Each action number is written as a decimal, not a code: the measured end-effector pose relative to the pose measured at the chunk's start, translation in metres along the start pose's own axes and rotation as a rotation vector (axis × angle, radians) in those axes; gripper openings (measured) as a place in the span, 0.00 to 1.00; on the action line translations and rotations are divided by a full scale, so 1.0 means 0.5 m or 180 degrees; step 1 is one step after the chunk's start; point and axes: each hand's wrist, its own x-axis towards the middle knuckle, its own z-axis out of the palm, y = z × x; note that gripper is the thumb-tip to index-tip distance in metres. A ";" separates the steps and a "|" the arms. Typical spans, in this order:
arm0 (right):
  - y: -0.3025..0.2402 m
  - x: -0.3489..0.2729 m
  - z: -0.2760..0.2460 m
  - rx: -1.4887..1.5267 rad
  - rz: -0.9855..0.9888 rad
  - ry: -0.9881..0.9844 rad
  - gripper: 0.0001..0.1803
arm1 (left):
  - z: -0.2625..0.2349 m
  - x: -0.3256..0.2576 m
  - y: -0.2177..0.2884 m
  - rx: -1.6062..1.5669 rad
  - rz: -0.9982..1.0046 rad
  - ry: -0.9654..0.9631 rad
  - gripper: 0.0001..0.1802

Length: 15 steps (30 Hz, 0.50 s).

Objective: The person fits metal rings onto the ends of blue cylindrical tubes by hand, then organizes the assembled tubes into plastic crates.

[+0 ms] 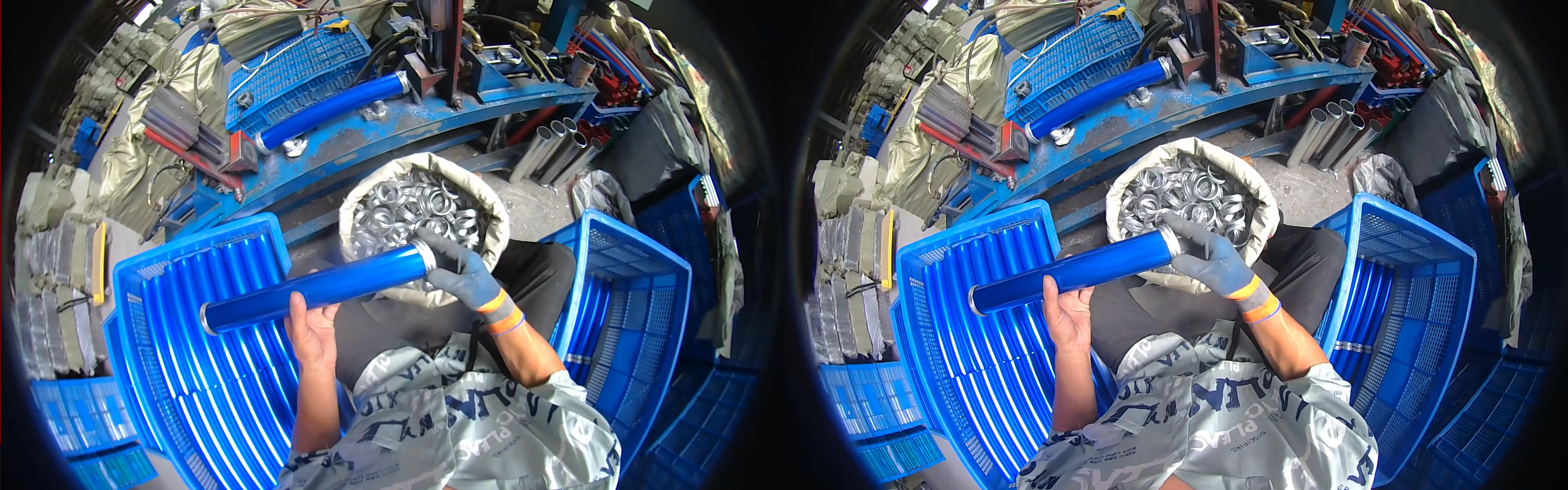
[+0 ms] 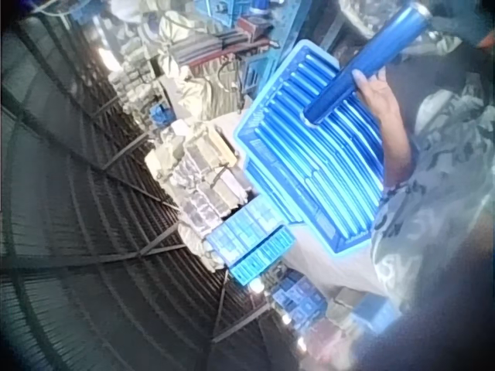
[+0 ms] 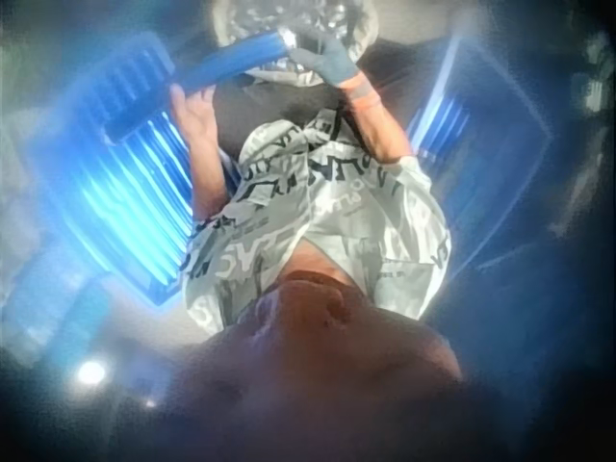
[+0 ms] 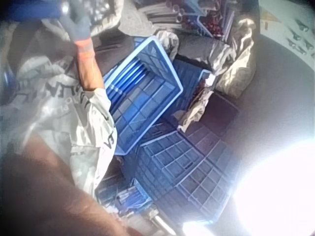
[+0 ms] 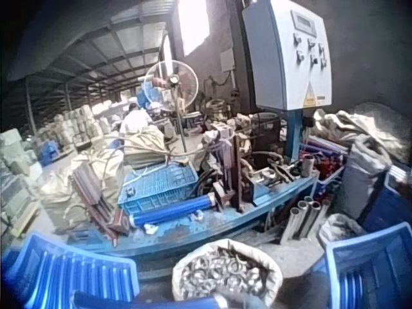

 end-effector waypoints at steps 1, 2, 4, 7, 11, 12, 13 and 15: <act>0.002 -0.002 0.003 0.0114 0.0134 0.0049 0.42 | -0.001 -0.001 -0.001 -0.0003 0.0009 -0.0006 0.27; 0.002 -0.001 0.003 0.0226 0.0256 0.0097 0.43 | -0.001 0.000 -0.002 -0.0005 0.0026 -0.0009 0.27; 0.011 0.000 0.002 0.0220 0.0159 0.0124 0.45 | -0.002 0.001 -0.005 -0.0013 0.0054 -0.0026 0.27; 0.004 0.009 0.010 -0.0019 0.0046 0.0201 0.45 | -0.008 0.007 -0.004 -0.0017 0.0087 0.0024 0.27; -0.002 0.029 -0.017 0.0050 0.0351 0.0106 0.44 | -0.014 0.034 -0.027 0.0009 0.0012 0.0006 0.27; -0.014 0.043 -0.024 -0.0480 -0.0080 0.0075 0.44 | -0.008 0.050 -0.036 -0.0016 0.0018 0.0043 0.27; -0.022 0.057 -0.024 -0.0301 0.0087 0.0011 0.44 | -0.006 0.059 -0.037 -0.0035 -0.0029 0.0045 0.30; -0.054 0.089 -0.020 -0.0336 0.0184 -0.0259 0.44 | -0.030 0.081 -0.032 -0.0224 -0.0173 0.0116 0.31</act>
